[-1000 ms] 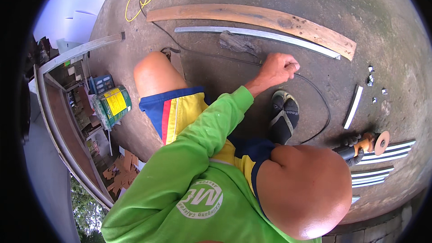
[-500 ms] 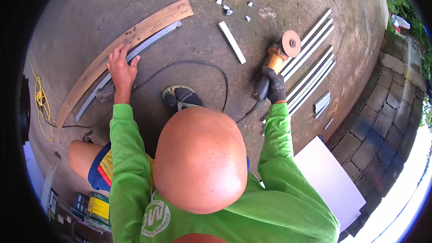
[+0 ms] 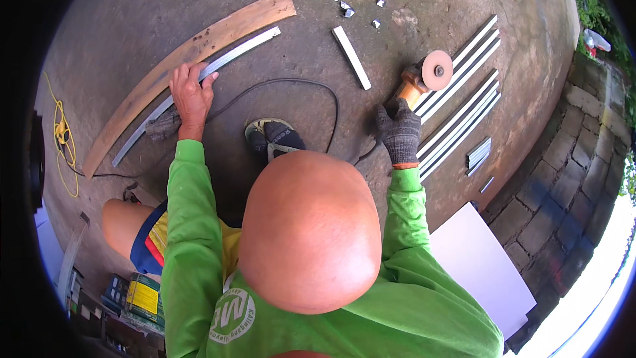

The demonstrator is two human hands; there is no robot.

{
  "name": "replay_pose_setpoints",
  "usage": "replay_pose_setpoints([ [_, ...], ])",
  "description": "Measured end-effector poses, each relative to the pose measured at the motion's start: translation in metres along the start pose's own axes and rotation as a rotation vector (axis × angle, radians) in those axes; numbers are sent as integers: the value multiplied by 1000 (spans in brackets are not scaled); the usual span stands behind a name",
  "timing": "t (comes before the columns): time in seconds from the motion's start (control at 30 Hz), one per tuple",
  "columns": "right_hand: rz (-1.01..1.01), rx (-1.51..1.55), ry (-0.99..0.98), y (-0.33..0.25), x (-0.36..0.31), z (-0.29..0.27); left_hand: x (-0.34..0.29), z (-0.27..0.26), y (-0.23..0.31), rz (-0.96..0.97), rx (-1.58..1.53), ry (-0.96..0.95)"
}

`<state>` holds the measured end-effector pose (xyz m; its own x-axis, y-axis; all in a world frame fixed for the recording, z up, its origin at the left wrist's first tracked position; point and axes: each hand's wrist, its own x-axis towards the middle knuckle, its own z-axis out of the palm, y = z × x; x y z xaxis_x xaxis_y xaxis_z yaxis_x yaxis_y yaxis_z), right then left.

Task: Cutting a thin metal strip using a handheld angle grinder while wearing gloves.

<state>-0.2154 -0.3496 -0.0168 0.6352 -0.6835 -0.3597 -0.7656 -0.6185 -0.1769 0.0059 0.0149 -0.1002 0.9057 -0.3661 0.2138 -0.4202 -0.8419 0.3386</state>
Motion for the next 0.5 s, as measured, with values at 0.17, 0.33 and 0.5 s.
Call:
replay_pose_setpoints([
  [0.17,-367,-99,190,-43,30,43,-2,-3,2,-29,-83,-17],
  [0.33,-362,-228,89,-69,65,54,-1,-11,10,-72,-166,-42],
  [0.5,-368,-157,-116,-43,90,57,19,-3,29,59,-168,76],
])
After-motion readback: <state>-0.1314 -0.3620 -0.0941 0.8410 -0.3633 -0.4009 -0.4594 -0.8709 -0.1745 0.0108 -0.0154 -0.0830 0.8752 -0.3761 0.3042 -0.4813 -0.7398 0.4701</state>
